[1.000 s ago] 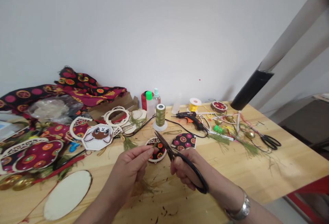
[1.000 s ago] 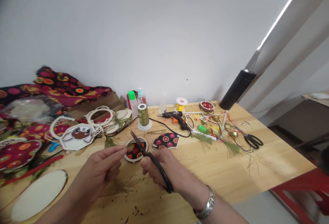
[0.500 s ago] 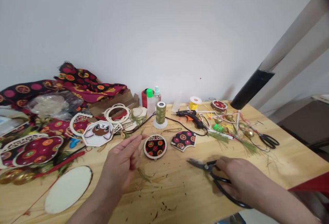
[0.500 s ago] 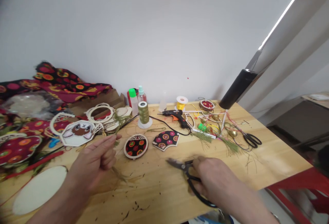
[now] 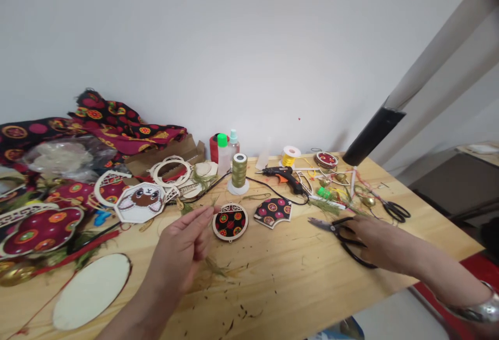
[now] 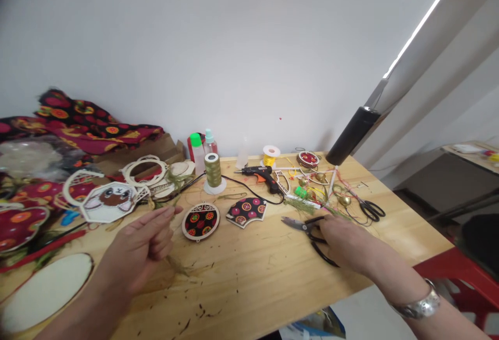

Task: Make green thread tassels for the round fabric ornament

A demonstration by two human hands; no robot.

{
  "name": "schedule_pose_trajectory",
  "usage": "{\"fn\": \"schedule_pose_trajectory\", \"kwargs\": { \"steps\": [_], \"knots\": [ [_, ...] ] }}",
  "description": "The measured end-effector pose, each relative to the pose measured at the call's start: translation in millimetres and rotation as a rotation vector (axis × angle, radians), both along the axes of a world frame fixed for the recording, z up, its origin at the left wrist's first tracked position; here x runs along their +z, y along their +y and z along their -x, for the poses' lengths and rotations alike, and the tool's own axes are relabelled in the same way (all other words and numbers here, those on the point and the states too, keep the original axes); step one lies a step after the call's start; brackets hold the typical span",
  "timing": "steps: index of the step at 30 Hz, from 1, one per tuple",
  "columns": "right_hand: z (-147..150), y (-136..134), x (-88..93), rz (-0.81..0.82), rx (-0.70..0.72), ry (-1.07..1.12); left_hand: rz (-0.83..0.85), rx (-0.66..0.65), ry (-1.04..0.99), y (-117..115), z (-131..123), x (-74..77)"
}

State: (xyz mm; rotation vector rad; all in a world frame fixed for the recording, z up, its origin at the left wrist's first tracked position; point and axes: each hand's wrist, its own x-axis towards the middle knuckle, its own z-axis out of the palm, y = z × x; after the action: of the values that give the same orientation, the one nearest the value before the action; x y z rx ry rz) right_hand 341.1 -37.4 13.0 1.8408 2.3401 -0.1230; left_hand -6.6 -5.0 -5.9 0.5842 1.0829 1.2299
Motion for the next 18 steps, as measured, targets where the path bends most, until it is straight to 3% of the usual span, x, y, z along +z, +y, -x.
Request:
{"fn": "schedule_pose_trajectory", "kwargs": {
  "steps": [4, 9, 14, 18],
  "knots": [
    [25.3, 12.3, 6.4, -0.064, -0.036, -0.105, 0.010, -0.008, -0.006, -0.3, -0.7, -0.2],
    [68.0, 34.4, -3.5, -0.175, 0.135, 0.131, 0.001, -0.016, -0.029, -0.6, -0.1, 0.2],
    [83.6, 44.0, -21.5, -0.153, 0.167, 0.220, -0.008, -0.009, -0.033, -1.2, -0.1, 0.2],
    [90.0, 39.3, -12.9, -0.065, 0.157, 0.326, -0.022, -0.004, -0.034, -1.5, -1.0, -1.2]
  ]
}}
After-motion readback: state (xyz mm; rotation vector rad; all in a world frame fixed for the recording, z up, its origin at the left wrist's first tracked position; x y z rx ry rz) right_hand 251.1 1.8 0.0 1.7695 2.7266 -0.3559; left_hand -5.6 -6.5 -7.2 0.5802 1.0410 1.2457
